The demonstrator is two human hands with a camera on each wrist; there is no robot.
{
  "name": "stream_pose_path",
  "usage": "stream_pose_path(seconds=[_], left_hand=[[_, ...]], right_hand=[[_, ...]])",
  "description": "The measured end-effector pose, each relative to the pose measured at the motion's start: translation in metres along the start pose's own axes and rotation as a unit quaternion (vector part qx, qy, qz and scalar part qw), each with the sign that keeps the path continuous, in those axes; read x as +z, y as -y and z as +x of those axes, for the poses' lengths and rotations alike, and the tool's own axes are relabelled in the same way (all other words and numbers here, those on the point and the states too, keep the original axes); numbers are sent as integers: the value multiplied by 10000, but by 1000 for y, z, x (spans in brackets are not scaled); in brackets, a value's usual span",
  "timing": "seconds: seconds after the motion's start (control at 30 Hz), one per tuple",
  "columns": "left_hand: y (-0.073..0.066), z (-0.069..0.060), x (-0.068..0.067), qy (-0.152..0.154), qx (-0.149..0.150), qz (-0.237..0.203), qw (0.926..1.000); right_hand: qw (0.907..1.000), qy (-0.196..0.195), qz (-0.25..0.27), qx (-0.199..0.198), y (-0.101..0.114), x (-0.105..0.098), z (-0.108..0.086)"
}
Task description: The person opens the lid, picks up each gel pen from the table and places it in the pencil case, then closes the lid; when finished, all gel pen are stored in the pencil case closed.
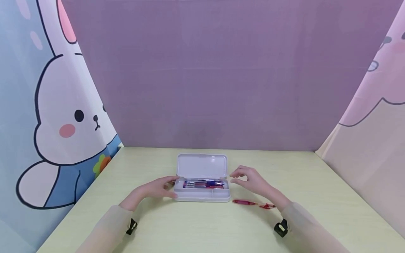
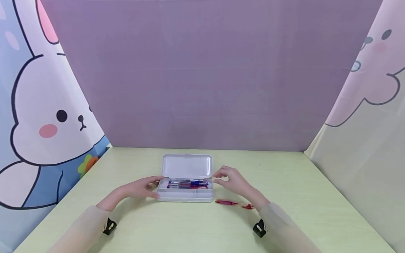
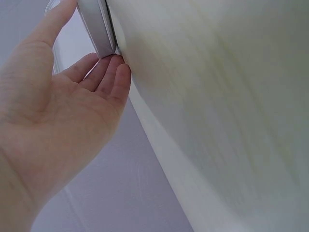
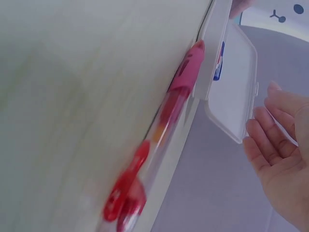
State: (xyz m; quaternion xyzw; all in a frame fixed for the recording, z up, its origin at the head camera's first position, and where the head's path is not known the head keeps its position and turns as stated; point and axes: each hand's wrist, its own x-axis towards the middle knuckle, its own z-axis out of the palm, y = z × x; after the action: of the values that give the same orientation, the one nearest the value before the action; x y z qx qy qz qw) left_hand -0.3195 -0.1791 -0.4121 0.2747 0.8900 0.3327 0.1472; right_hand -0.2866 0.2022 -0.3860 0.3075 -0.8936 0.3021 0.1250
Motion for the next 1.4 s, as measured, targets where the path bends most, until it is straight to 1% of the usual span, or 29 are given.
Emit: stream_pose_path(seconds=[0.23,0.47,0.57,0.7,0.8,0.97,1.27,1.4], left_hand=[[0,0,-1,1,-28,-27,10000],[1,1,1,23,71,-57,10000],[1,1,1,28,99,-39,9999],[1,1,0,15,55,-45,10000],[1,1,0,8,23,-51,10000],[0,0,0,18,72,-12,10000],[-1,0,0,-1,-55,-14,10000],[1,0,1,-2,34,-6,10000]], right_hand=[[9999,-101,-79,-101,-7,-7,-11],[9998,-68,-184,101,-10,-16,-25],[9997,-83,-213,96,-11,-21,-33],[9996,-144,-236,75,-13,-26,-41],[9994,-226,-274,3,-15,-29,-47],[9987,-312,-323,-234,-18,-35,-57],[9988,-91,-174,-440,-16,-42,-75],[9989,-49,-167,-432,-18,-44,-80]])
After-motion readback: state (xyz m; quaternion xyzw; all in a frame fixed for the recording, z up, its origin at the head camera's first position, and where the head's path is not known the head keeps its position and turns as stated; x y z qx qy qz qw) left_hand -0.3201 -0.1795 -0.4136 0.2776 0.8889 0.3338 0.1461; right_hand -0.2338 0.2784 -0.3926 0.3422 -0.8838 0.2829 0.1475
